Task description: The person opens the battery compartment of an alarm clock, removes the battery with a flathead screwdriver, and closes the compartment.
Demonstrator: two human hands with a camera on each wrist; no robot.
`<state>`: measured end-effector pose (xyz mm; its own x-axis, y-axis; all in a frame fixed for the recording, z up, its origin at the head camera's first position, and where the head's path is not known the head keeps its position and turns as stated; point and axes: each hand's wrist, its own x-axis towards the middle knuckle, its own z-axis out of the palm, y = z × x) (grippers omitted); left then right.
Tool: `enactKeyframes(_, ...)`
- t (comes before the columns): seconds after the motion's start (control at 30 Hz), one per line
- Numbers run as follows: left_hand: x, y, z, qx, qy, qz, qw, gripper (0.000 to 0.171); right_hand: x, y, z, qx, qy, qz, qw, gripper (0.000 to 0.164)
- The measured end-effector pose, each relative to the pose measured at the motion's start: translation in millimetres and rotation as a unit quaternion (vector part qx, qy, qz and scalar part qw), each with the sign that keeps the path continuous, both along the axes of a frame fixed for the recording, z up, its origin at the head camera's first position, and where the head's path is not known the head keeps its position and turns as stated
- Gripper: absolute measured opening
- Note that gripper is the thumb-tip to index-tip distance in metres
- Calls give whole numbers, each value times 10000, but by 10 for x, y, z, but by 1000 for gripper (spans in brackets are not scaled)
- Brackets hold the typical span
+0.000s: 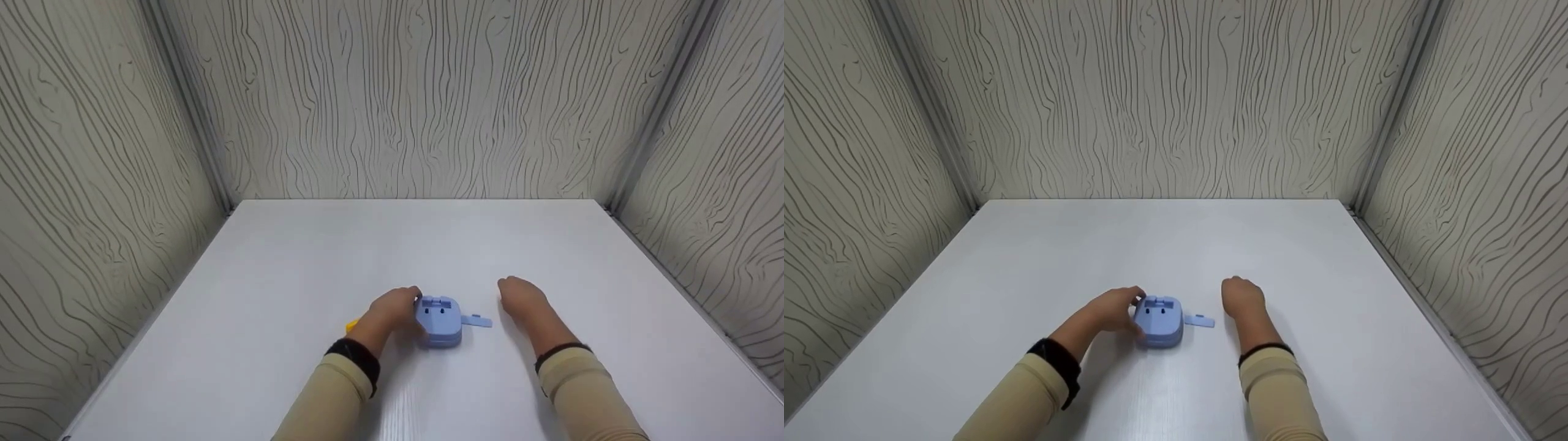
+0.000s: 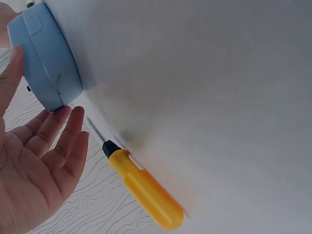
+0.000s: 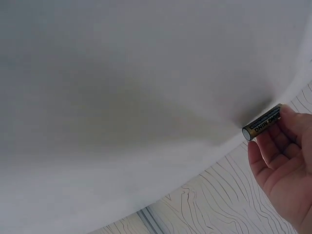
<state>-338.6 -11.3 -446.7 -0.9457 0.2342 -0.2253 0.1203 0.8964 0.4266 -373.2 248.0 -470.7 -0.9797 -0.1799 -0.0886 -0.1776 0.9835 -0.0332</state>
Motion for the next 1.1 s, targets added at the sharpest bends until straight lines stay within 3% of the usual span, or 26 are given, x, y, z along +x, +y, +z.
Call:
enactKeyframes(0.17,8,7,-4,43,-74,50,10000,78,39,-5,-19,78,113,92,9999,31)
enactKeyframes(0.5,-25,16,-29,9,-177,94,9998,79,44,-16,-4,-340,-110,-132,9993,41)
enactKeyframes(0.73,-20,20,-22,46,-191,142,9997,79,-19,-39,58,-528,-328,-207,9979,27)
enactKeyframes(1.1,-4,-1,-22,15,55,-64,10000,75,-18,-264,140,-368,-191,270,9988,22)
